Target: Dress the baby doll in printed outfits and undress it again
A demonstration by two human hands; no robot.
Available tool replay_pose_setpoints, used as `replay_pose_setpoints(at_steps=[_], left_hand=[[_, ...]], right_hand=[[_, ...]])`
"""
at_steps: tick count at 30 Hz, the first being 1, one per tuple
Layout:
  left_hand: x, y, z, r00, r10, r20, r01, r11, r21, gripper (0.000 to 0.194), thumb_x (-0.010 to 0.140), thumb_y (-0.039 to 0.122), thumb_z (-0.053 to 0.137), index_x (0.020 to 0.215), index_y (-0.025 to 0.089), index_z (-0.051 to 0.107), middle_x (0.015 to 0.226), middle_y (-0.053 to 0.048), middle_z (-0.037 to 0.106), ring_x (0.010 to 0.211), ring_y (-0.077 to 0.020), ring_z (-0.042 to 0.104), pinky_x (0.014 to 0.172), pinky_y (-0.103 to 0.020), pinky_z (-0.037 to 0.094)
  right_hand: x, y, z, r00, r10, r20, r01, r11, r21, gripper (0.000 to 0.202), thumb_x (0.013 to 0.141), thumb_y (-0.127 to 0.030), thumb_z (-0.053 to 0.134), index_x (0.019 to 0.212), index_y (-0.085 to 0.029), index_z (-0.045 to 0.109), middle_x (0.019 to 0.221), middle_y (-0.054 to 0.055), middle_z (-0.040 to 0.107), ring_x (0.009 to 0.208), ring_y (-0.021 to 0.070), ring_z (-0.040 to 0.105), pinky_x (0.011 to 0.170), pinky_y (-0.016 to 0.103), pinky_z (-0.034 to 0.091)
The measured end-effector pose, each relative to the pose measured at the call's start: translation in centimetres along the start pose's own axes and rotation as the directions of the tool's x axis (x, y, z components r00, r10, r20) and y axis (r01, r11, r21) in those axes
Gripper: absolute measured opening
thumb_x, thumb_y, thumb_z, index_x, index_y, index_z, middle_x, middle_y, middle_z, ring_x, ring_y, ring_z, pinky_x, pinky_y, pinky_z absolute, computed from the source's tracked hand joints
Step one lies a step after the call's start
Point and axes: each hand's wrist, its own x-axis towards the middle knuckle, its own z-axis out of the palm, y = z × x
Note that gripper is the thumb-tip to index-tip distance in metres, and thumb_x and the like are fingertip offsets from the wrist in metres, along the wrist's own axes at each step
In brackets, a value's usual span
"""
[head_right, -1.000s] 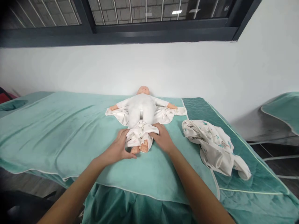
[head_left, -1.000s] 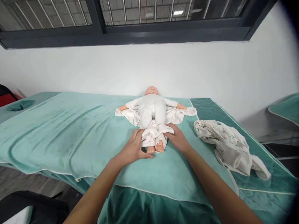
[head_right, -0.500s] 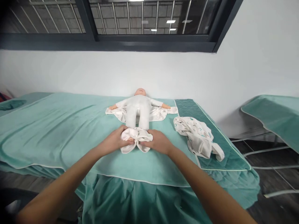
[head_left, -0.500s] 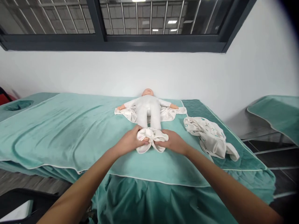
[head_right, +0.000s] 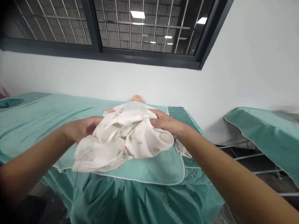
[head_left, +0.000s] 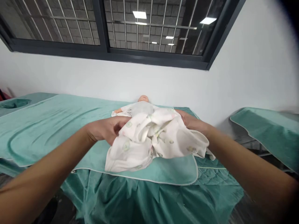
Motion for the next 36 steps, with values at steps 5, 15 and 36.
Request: replay_pose_setpoints(at_steps=[5, 15, 36], left_hand=[[1.0, 5.4, -0.1, 0.985, 0.130, -0.110, -0.125, 0.991, 0.049, 0.083, 0.042, 0.088, 0.068, 0.086, 0.018, 0.072, 0.078, -0.012, 0.071, 0.086, -0.0334, 0.070, 0.074, -0.042, 0.058], [3.0, 11.9, 2.3, 0.896, 0.344, -0.282, -0.229, 0.900, 0.371, 0.037, 0.078, 0.053, 0.071, 0.090, 0.017, 0.071, 0.082, -0.008, 0.068, 0.077, -0.0241, 0.069, 0.067, -0.039, 0.059], [4.2, 2.3, 5.5, 0.603, 0.592, -0.534, -0.400, 0.804, 0.439, 0.053, 0.085, 0.044, 0.064, 0.132, 0.028, 0.047, 0.133, -0.008, 0.057, 0.126, -0.0265, 0.055, 0.102, -0.043, 0.050]], right_hand=[[-1.0, -5.5, -0.9, 0.995, 0.004, 0.101, -0.004, 1.000, 0.002, 0.061, 0.067, -0.073, 0.070, 0.093, -0.018, 0.068, 0.083, 0.003, 0.070, 0.078, 0.0182, 0.066, 0.071, 0.030, 0.052], [-1.0, -12.1, -1.2, 0.994, -0.081, -0.079, 0.036, 0.890, -0.455, 0.031, 0.072, -0.048, 0.080, 0.069, -0.019, 0.067, 0.057, -0.003, 0.056, 0.052, 0.0105, 0.053, 0.050, 0.024, 0.038], [1.9, -5.0, 1.6, 0.999, 0.013, -0.037, -0.020, 0.978, -0.210, 0.035, 0.081, -0.053, 0.070, 0.074, -0.019, 0.063, 0.069, -0.001, 0.059, 0.060, 0.0107, 0.052, 0.055, 0.024, 0.042]])
